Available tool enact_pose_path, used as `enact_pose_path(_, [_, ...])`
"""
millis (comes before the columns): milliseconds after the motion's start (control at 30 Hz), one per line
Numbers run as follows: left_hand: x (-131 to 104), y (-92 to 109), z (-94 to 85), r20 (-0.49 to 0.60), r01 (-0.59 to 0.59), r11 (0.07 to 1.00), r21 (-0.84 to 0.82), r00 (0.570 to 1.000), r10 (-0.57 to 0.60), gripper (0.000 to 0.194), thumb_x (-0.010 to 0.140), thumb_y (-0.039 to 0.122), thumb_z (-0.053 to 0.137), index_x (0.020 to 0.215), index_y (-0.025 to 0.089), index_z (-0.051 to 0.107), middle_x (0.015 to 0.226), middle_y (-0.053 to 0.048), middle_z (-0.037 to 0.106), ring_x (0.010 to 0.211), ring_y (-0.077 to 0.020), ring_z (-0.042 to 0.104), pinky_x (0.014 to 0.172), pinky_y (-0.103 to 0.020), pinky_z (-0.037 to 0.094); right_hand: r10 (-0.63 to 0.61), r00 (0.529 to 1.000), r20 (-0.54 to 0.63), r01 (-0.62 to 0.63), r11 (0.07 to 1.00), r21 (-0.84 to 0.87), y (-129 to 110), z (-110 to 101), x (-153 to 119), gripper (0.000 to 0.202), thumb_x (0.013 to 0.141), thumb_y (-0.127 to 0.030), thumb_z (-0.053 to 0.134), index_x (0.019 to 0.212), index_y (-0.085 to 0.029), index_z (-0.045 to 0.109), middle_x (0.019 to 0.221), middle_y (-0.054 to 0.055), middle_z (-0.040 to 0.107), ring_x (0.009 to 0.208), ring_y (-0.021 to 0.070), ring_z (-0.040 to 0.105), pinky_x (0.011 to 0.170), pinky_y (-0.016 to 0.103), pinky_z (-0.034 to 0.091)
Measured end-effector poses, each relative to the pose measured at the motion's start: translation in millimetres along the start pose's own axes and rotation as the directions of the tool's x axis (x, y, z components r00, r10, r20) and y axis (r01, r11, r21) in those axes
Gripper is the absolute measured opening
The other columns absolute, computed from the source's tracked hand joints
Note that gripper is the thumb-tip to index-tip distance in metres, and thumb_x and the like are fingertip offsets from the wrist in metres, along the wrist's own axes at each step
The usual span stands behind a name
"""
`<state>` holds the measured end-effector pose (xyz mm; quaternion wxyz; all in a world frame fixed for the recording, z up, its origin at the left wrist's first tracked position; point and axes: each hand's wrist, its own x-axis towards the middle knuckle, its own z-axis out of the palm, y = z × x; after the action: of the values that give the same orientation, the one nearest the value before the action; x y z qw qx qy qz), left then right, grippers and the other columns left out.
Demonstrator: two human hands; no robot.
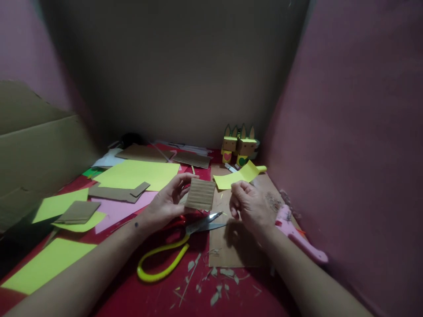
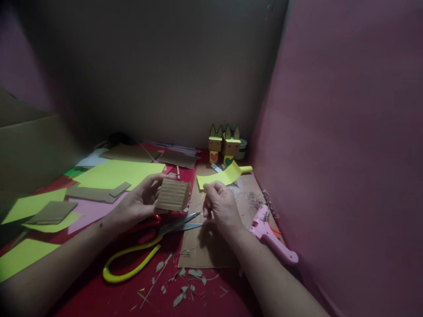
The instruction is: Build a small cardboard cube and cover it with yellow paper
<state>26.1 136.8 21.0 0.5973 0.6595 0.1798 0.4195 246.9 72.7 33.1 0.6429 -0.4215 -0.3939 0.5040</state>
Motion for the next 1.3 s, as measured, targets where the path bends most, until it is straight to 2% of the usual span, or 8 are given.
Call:
enact_pose_path(100, [-3.4, -3.3, 5.5, -0.006, -0.083, 0.995, 0.06, 0.997, 0.083, 0.061, 0.078, 0.012, 0.088, 0.128, 0.033, 0.06, 0.137, -0.003, 0.062, 0.12, -0.0184, 0.066, 0.101, -0.026, 0.057, -0.007, 1.0, 0.023, 0.007, 1.0, -0.018, -0.6, 2.6, -2.9, 0.039, 0.068, -0.045, 0.09, 0.082, -0.021, 0.064, 0.072, -0.003, 0.07, 0.059, 0.0107, 0.066, 0.049, 0.019, 0.05])
enact_pose_path(267, [-11.3, -5.6, 12.8, 0.015, -0.169, 0.961, 0.217, 0.985, 0.17, 0.057, 0.085, 0.018, 0.083, 0.132, 0.038, 0.058, 0.146, -0.003, 0.051, 0.136, -0.0244, 0.055, 0.115, -0.037, 0.049, 0.153, 0.944, 0.293, -0.109, 0.981, -0.163, -7.4, 7.7, -10.8, 0.045, 0.064, -0.031, 0.091, 0.105, -0.022, 0.075, 0.103, 0.004, 0.078, 0.088, 0.0188, 0.071, 0.066, 0.026, 0.054])
enact_pose_path(433, [-12.5, 0.6, 9.5, 0.005, 0.027, 0.972, 0.233, 1.0, -0.029, 0.089, 0.078, 0.026, 0.089, 0.151, 0.039, 0.041, 0.156, -0.011, 0.045, 0.145, -0.036, 0.048, 0.116, -0.05, 0.048, 0.127, 0.968, 0.217, -0.101, 0.987, -0.126, -8.1, 8.0, -11.5, 0.058, 0.059, -0.026, 0.092, 0.112, -0.022, 0.07, 0.111, 0.007, 0.077, 0.107, 0.0263, 0.071, 0.096, 0.041, 0.055])
enact_pose_path(567, [-10.4, 9.4, 8.8, -0.1, 0.222, 0.957, 0.185, 0.973, -0.207, 0.082, 0.08, 0.051, 0.083, 0.15, 0.027, 0.047, 0.15, -0.017, 0.055, 0.133, -0.0404, 0.058, 0.102, -0.051, 0.058, 0.113, 0.98, 0.163, -0.076, 0.974, -0.214, -7.3, 7.8, -11.0, 0.061, 0.06, -0.025, 0.091, 0.116, -0.022, 0.068, 0.112, 0.008, 0.076, 0.105, 0.0271, 0.07, 0.096, 0.044, 0.054])
enact_pose_path(700, [-8.9, 14.8, 13.4, -0.229, 0.282, 0.9, 0.333, 0.95, -0.213, 0.071, 0.079, 0.06, 0.078, 0.135, 0.02, 0.062, 0.132, -0.014, 0.071, 0.122, -0.0381, 0.066, 0.095, -0.047, 0.061, 0.093, 0.983, 0.159, -0.049, 0.964, -0.263, -4.2, 8.5, -12.3, 0.059, 0.062, -0.025, 0.092, 0.116, -0.024, 0.068, 0.108, 0.006, 0.076, 0.102, 0.0251, 0.07, 0.092, 0.042, 0.056])
enact_pose_path(833, [-9.2, 11.6, 13.3, -0.197, 0.253, 0.889, 0.382, 0.962, -0.189, 0.071, 0.08, 0.058, 0.077, 0.136, 0.018, 0.062, 0.126, -0.015, 0.073, 0.116, -0.0374, 0.069, 0.088, -0.046, 0.064, 0.055, 0.985, 0.16, -0.017, 0.973, -0.232, 1.5, 7.6, -11.2, 0.054, 0.064, -0.024, 0.09, 0.114, -0.025, 0.07, 0.111, 0.005, 0.076, 0.1, 0.0239, 0.07, 0.085, 0.038, 0.057])
enact_pose_path(1033, [-9.2, 10.8, 10.9, -0.132, 0.174, 0.855, 0.488, 0.983, -0.125, 0.063, 0.084, 0.047, 0.072, 0.139, 0.018, 0.062, 0.138, -0.016, 0.07, 0.127, -0.0356, 0.065, 0.112, -0.054, 0.05, 0.029, 0.964, 0.263, 0.013, 0.988, -0.154, 2.8, 6.0, -9.4, 0.046, 0.069, -0.022, 0.087, 0.113, -0.029, 0.076, 0.109, 0.001, 0.079, 0.097, 0.0214, 0.069, 0.087, 0.035, 0.057])
enact_pose_path(1300, [-9.3, 22.9, 18.0, -0.123, 0.078, 0.837, 0.541, 0.992, -0.013, 0.053, 0.084, 0.043, 0.076, 0.131, 0.02, 0.069, 0.13, -0.009, 0.075, 0.119, -0.032, 0.07, 0.104, -0.044, 0.057, 0.014, 0.954, 0.301, 0.015, 0.995, -0.095, 5.2, 5.4, -9.4, 0.057, 0.069, -0.02, 0.088, 0.123, -0.032, 0.074, 0.108, -0.002, 0.079, 0.097, 0.0198, 0.073, 0.091, 0.033, 0.059])
